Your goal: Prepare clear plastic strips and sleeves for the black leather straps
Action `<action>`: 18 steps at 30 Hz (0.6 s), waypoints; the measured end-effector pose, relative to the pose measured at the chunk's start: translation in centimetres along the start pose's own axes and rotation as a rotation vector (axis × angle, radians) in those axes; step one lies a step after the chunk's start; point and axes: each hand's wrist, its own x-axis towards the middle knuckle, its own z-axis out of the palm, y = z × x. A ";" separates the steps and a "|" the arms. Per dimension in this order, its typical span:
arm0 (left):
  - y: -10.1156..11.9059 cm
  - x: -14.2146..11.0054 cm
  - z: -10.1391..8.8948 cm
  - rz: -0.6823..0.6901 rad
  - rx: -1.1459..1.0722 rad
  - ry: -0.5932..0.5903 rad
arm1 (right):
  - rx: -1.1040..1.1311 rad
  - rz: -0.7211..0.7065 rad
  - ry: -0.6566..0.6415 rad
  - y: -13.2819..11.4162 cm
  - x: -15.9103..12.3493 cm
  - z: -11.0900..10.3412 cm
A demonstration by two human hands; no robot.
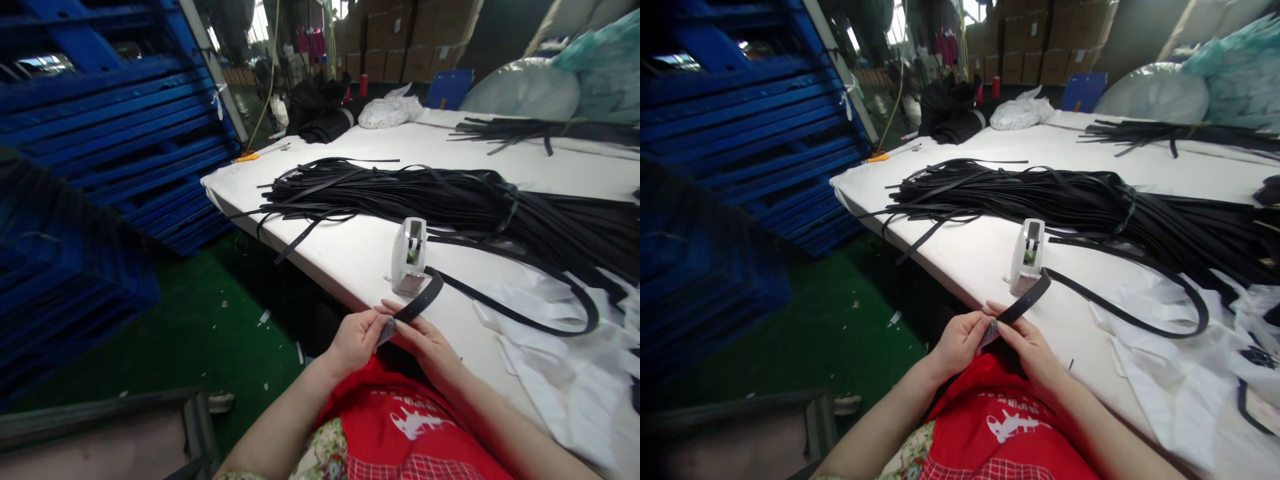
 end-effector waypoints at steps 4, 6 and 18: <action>0.1 -0.1 0.0 -0.036 0.062 0.003 | 0.196 -0.158 0.149 -2.4 1.3 -1.2; 0.3 0.2 0.0 -0.074 -0.006 0.006 | 0.081 -0.172 0.153 -2.5 1.4 -0.7; -0.1 0.8 0.2 -0.043 -0.007 0.123 | 0.043 -0.201 0.283 -4.9 2.7 -2.5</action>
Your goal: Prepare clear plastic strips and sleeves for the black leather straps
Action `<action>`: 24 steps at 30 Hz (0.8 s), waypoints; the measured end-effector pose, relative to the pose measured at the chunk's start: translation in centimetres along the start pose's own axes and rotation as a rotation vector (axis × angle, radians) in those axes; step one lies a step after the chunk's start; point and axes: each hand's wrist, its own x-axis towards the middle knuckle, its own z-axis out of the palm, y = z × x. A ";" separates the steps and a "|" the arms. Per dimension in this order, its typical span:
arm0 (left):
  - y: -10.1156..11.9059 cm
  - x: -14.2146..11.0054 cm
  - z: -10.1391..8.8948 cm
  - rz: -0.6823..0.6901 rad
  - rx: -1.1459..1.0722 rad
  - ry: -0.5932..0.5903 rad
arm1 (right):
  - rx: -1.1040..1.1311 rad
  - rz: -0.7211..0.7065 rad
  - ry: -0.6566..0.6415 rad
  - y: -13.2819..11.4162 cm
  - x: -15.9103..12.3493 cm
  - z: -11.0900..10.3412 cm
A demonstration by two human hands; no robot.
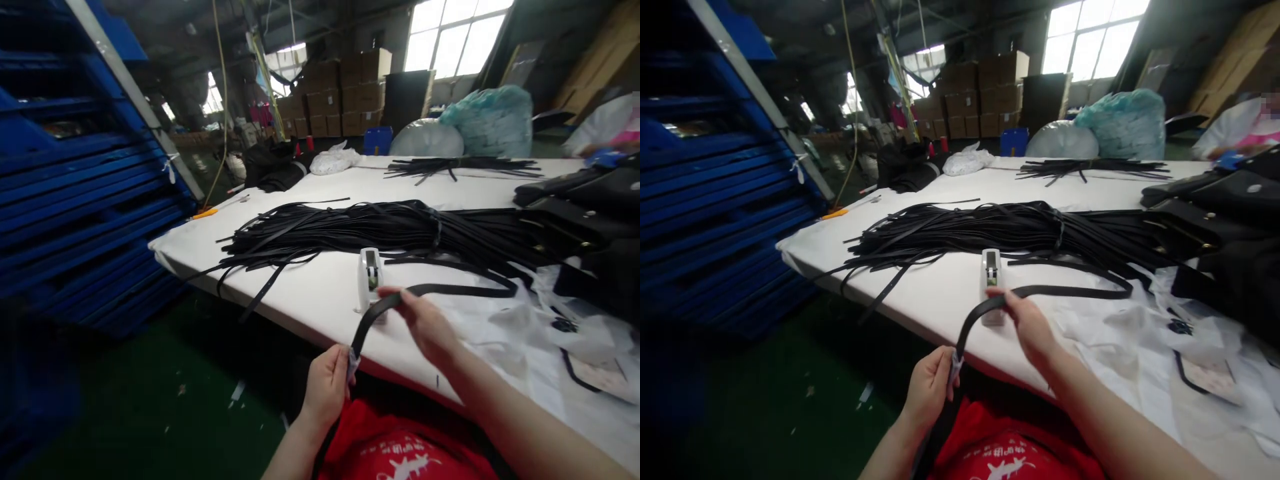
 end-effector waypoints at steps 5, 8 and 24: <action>0.3 0.3 -0.2 0.082 0.003 0.145 | -0.126 0.083 -0.163 0.8 -2.1 2.2; 0.4 0.3 -1.2 0.156 0.187 0.107 | 0.084 -0.005 -0.016 -1.3 -0.9 0.8; 2.0 0.1 -1.2 0.199 0.310 0.046 | 0.155 0.124 -0.115 -1.4 -0.8 0.8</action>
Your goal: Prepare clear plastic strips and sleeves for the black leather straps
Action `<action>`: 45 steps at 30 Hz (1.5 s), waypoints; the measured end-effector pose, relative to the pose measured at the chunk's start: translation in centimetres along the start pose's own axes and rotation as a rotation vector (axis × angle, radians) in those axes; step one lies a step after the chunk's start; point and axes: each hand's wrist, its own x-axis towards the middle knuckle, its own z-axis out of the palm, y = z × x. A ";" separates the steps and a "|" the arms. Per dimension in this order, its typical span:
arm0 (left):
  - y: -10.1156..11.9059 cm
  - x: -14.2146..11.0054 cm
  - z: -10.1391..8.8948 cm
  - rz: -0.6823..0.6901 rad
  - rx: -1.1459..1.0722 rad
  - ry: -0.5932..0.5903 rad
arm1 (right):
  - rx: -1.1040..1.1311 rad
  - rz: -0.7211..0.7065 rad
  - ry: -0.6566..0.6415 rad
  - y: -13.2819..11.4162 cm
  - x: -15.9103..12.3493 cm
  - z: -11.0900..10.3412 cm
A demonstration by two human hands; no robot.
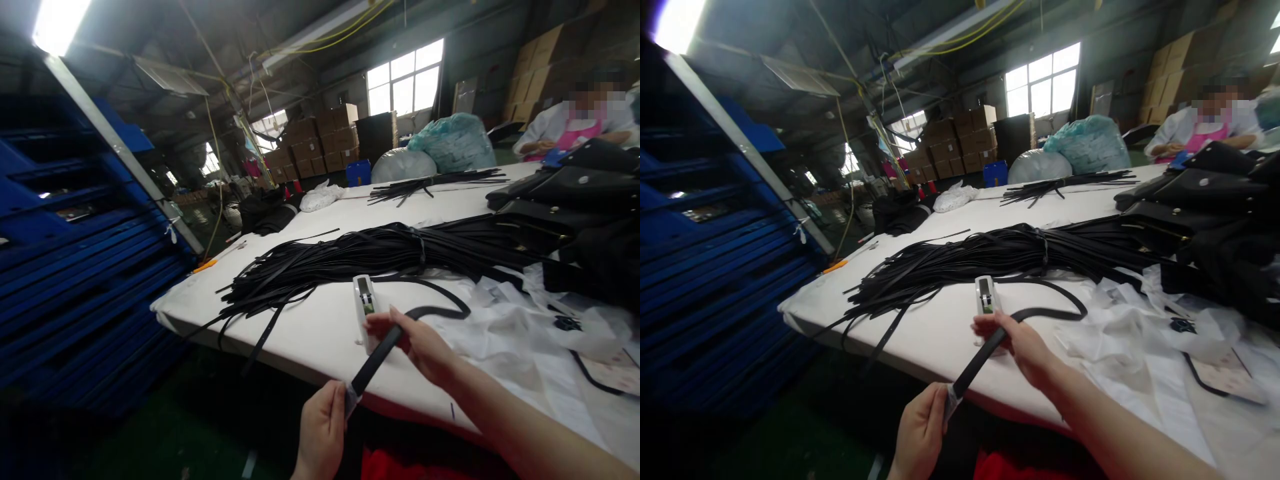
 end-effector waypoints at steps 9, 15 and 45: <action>1.0 0.1 1.6 0.068 -0.015 -0.008 | -0.199 -0.012 -0.154 0.2 -1.4 0.4; 0.8 -0.2 1.9 0.031 -0.043 -0.015 | -0.280 -0.090 -0.134 -0.6 -2.1 0.0; 11.8 8.0 0.2 0.407 0.151 0.194 | -0.048 -0.343 0.088 -15.3 1.5 0.2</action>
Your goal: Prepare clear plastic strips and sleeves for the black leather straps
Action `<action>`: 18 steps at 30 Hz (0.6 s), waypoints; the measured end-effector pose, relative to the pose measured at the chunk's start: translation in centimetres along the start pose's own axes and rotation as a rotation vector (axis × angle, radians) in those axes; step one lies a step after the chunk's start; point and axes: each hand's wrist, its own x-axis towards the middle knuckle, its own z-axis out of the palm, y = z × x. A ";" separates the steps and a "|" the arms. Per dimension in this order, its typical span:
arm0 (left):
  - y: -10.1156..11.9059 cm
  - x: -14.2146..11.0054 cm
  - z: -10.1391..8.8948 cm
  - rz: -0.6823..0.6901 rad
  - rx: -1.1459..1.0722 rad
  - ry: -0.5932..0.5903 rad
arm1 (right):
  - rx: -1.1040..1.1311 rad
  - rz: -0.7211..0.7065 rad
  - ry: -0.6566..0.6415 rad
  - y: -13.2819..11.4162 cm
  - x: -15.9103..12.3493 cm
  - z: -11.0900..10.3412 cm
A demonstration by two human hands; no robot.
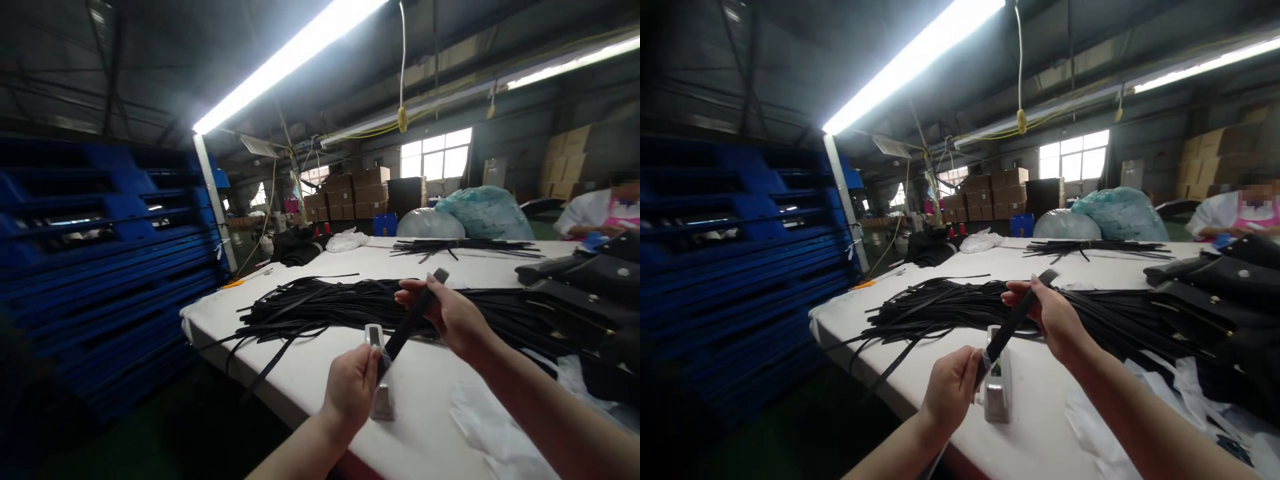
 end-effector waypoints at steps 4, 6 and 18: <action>2.2 3.7 -0.5 0.111 -0.059 0.132 | -0.227 -0.024 -0.313 -0.9 -0.4 2.3; 2.9 5.0 -0.8 0.159 -0.082 0.163 | -0.293 -0.064 -0.352 -1.6 -0.6 2.9; 4.4 6.8 0.0 0.184 -0.129 0.150 | -0.188 -0.203 -0.225 -5.4 0.7 1.7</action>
